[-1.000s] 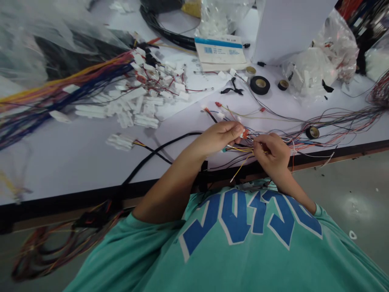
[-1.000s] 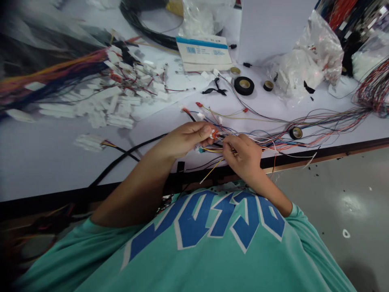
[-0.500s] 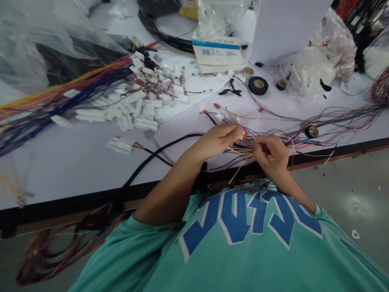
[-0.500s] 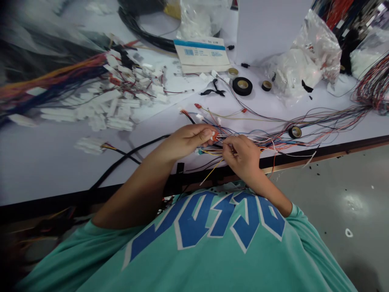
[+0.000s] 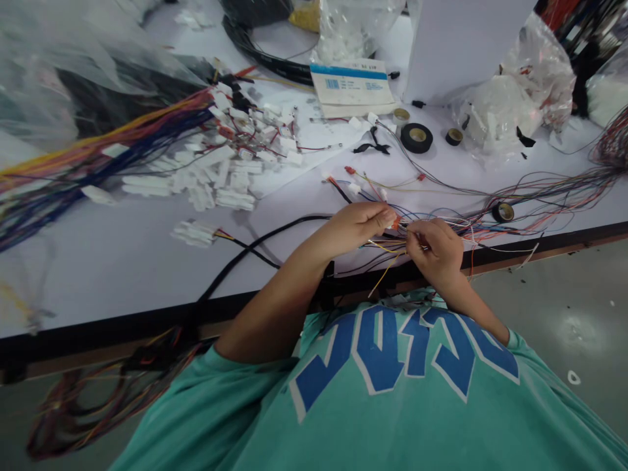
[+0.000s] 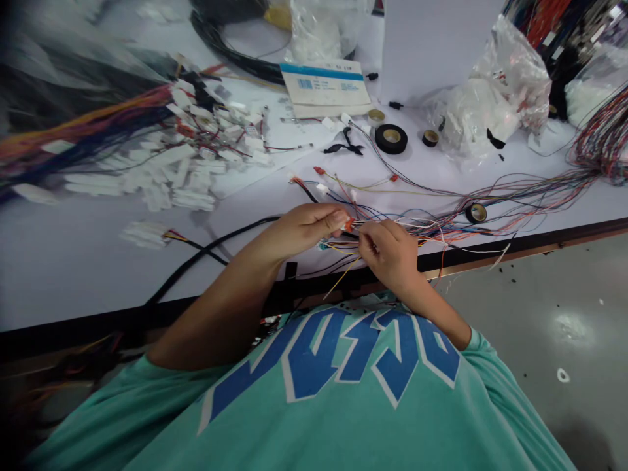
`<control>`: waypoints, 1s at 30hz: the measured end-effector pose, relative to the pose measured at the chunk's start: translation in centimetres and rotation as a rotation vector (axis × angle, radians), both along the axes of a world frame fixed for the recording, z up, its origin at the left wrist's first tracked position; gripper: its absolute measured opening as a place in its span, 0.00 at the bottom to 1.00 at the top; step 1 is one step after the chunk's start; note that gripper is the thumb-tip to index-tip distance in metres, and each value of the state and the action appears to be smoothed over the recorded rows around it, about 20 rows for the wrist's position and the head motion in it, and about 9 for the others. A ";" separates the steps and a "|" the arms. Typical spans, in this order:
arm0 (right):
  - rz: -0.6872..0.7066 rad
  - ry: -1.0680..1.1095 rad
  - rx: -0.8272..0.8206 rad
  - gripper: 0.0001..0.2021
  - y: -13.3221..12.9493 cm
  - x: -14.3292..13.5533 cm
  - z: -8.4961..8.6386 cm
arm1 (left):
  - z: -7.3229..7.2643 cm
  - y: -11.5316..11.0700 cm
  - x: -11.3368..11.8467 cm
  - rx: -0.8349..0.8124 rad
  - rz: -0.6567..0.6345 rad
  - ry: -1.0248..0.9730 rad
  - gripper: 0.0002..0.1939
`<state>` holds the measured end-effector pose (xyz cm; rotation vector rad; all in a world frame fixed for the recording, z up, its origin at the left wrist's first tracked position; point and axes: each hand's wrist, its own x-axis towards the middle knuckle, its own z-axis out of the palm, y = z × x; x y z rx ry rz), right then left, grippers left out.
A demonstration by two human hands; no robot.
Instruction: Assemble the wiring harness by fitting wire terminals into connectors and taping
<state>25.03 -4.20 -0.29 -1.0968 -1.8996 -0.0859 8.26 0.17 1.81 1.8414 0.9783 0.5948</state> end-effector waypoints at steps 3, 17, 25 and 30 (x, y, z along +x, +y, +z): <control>0.010 -0.002 -0.018 0.08 0.0 0.1 0.0 | -0.1 -0.1 0.1 -0.027 -0.022 -0.002 0.25; 0.045 -0.036 -0.040 0.08 0.0 0.1 -0.4 | -0.8 -0.4 0.8 0.016 -0.046 -0.017 0.28; 0.058 0.021 -0.224 0.07 0.4 0.9 0.3 | -1.4 -0.4 1.4 -0.064 0.009 -0.039 0.27; 0.016 0.030 -0.214 0.05 0.7 0.8 0.0 | -1.6 -0.3 1.4 -0.056 0.050 -0.025 0.24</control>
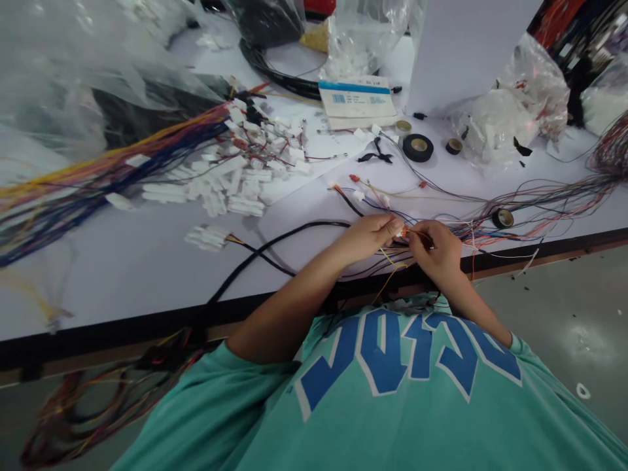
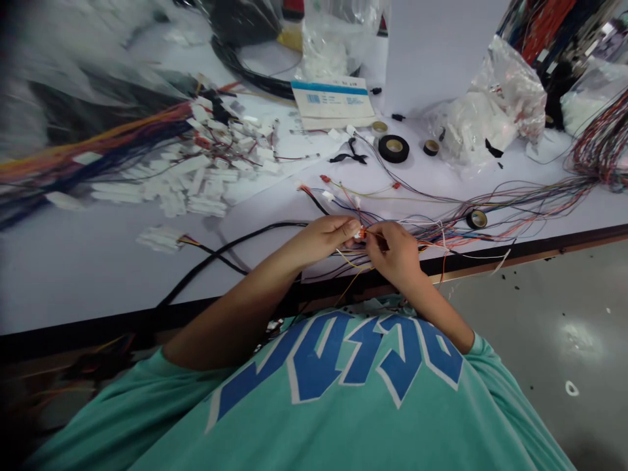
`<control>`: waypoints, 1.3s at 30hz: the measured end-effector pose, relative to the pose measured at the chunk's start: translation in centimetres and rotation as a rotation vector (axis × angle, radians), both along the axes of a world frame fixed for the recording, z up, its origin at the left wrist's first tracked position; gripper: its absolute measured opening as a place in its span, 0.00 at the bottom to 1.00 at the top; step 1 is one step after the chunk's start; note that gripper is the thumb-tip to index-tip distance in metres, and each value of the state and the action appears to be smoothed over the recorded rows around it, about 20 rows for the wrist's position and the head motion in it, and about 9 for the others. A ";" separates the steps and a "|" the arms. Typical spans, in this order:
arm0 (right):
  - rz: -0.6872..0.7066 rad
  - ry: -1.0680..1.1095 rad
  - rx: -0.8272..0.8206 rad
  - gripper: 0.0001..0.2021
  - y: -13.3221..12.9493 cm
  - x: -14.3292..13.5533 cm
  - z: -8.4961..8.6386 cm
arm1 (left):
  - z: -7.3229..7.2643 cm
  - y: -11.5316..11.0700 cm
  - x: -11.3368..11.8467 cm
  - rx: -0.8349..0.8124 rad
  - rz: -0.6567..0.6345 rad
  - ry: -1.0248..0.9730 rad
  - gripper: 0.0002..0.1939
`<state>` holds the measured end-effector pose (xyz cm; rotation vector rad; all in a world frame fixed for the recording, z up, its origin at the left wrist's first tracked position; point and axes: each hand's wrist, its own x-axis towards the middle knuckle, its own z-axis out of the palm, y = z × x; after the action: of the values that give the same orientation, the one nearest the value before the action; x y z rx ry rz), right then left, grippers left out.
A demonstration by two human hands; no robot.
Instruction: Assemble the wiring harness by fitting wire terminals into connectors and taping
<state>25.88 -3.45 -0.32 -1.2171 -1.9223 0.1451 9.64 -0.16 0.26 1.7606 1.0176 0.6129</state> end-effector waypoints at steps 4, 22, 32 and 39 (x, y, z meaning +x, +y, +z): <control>0.033 -0.009 0.045 0.06 0.3 -0.1 -0.2 | 0.1 0.0 0.1 0.009 0.033 0.037 0.23; 0.041 -0.076 0.147 0.07 0.4 1.4 -1.0 | 0.8 1.0 -1.2 0.064 0.032 0.202 0.21; 0.200 -0.434 -0.046 0.16 2.4 0.1 -3.6 | 0.4 -0.9 -4.2 0.204 0.088 0.708 0.21; 0.251 -0.210 -0.180 0.18 2.7 0.4 -4.9 | 2.0 3.7 -9.6 0.068 0.215 0.674 0.10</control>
<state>26.29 -0.79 -5.26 -1.1380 -2.2837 0.3400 0.05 3.52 2.26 1.9801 1.6749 0.1698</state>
